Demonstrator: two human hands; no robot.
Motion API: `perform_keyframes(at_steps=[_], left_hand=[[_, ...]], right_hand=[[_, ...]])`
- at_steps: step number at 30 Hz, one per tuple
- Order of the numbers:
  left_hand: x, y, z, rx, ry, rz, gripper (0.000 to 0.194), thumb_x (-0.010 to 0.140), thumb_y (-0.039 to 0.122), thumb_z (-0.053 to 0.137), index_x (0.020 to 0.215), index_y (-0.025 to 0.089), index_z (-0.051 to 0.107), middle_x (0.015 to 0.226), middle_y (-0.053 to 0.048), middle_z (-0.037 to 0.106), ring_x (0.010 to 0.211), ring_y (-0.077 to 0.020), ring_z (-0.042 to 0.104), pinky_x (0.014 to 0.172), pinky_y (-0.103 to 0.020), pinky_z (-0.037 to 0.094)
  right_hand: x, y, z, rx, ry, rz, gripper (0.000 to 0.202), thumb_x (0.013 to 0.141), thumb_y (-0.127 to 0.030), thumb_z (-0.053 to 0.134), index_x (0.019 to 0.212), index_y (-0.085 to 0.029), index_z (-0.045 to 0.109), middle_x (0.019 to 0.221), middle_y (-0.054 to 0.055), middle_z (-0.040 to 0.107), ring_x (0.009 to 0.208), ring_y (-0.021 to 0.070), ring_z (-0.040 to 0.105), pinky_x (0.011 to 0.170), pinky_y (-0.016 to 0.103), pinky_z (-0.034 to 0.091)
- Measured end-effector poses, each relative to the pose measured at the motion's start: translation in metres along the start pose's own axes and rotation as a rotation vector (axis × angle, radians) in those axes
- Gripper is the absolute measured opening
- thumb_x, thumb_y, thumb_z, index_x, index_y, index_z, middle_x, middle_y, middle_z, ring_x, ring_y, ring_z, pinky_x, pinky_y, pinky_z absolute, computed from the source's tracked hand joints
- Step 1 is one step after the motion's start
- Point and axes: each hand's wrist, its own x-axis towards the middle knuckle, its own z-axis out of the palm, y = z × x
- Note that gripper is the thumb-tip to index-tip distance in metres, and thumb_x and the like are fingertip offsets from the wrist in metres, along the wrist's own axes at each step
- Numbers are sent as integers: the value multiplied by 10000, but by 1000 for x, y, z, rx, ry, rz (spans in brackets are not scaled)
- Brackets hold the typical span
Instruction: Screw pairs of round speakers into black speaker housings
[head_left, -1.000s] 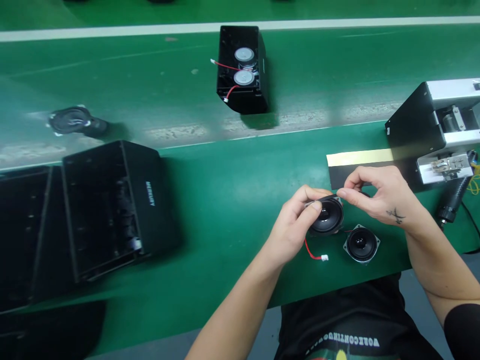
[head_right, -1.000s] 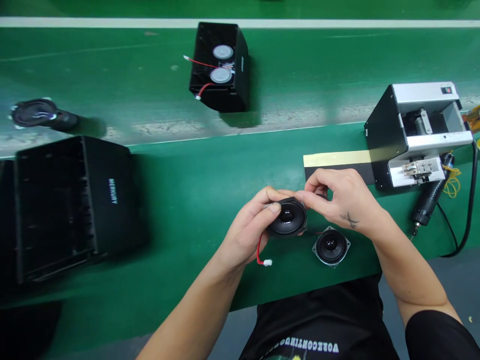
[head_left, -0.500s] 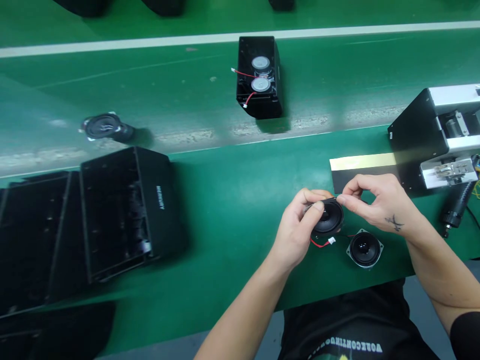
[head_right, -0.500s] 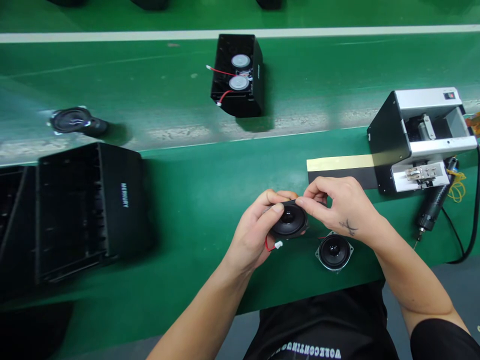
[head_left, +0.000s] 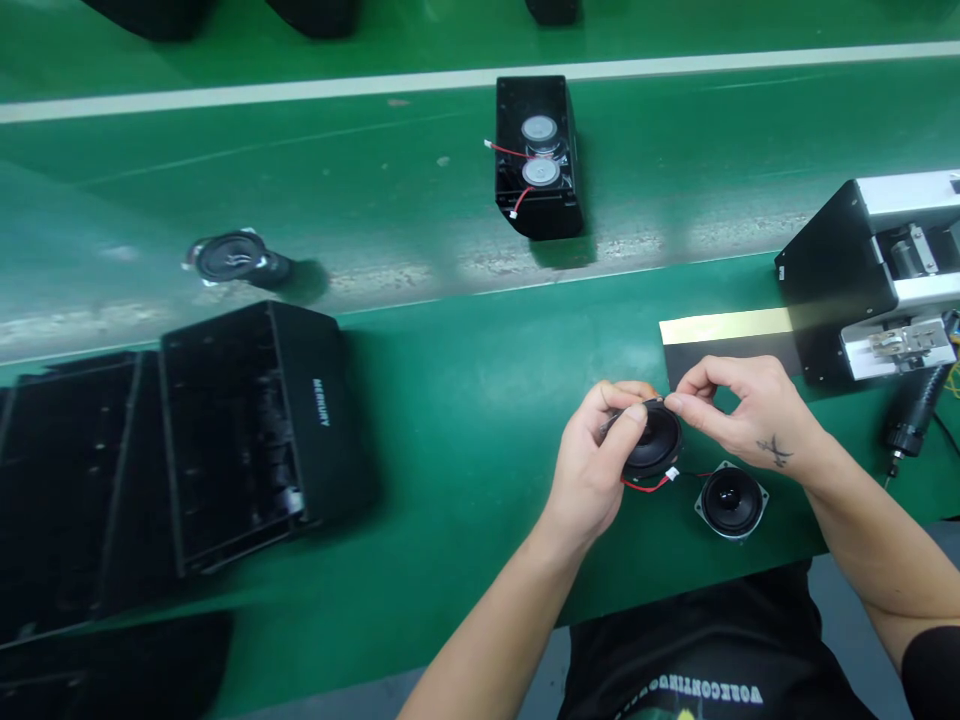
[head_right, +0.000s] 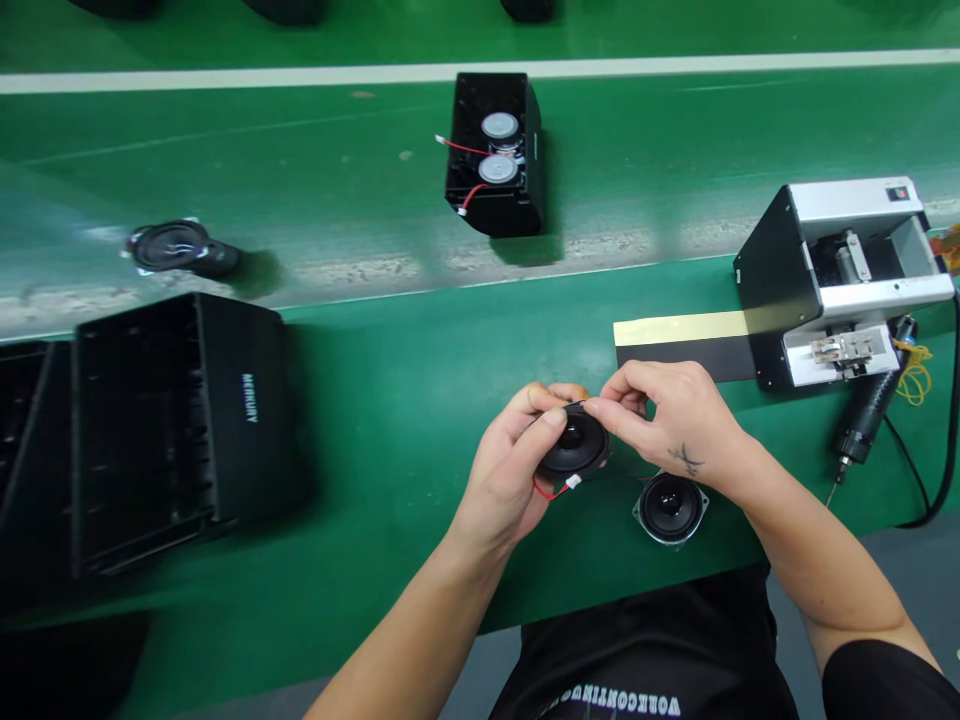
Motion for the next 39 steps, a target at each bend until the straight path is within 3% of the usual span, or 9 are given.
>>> perform_keyframes(at_steps=[8, 13, 17, 21, 24, 28, 33, 39], left_hand=[[0, -4, 1, 1, 43, 15, 456, 861, 556, 870, 807, 211, 575, 1044, -40, 687, 960, -195, 669, 961, -386, 603], [-1, -4, 2, -13, 21, 29, 493, 869, 608, 865, 853, 222, 559, 1134, -59, 711, 1092, -242, 694, 1022, -419, 589], [1, 2, -14, 34, -157, -29, 483, 936, 661, 796, 983, 228, 587, 1376, -111, 722, 1196, -268, 683, 1037, -420, 562], [7, 13, -32, 258, -376, -84, 423, 983, 623, 761, 1095, 238, 628, 1166, -78, 756, 1065, -231, 692, 935, -355, 569], [10, 18, -33, 452, -444, -51, 384, 1036, 586, 677, 1211, 246, 708, 1174, -74, 766, 1092, -250, 699, 986, -369, 566], [11, 17, -26, 549, -438, 48, 404, 1077, 573, 594, 1182, 243, 802, 1235, -93, 792, 1182, -294, 716, 1095, -405, 546], [12, 14, -25, 580, -442, 122, 429, 1117, 553, 542, 1199, 237, 821, 1325, -102, 780, 1222, -274, 716, 1121, -399, 549], [13, 11, -26, 581, -437, 163, 402, 1126, 527, 544, 1184, 242, 821, 1308, -97, 783, 1201, -262, 730, 1103, -403, 573]], right_hand=[[-1, 1, 4, -2, -30, 36, 240, 1003, -326, 710, 805, -189, 720, 699, -7, 711, 615, 107, 622, 642, 226, 514], [-2, 5, 5, 81, -82, 75, 245, 965, -420, 799, 1023, -197, 714, 886, 23, 775, 762, 151, 713, 734, 262, 602], [-3, 9, 1, 22, -99, -60, 139, 1034, -293, 702, 935, -195, 690, 866, 22, 763, 764, 137, 702, 741, 248, 582], [-2, 12, -2, -20, -173, -124, 144, 1046, -283, 697, 939, -189, 708, 875, 19, 765, 762, 129, 693, 712, 235, 530], [-2, 14, -4, -79, -225, -138, 141, 1043, -284, 716, 938, -191, 720, 866, 18, 765, 762, 137, 685, 709, 247, 497], [-3, 13, -14, -192, -191, -90, 150, 1054, -284, 704, 956, -180, 750, 879, 27, 770, 757, 137, 675, 713, 253, 483], [-4, 13, -22, -177, -184, 20, 167, 1025, -329, 757, 978, -169, 756, 849, 13, 769, 736, 133, 686, 705, 243, 491], [-7, 7, -20, -252, -151, -58, 178, 1055, -277, 678, 914, -181, 728, 833, 2, 761, 704, 125, 646, 664, 247, 445]])
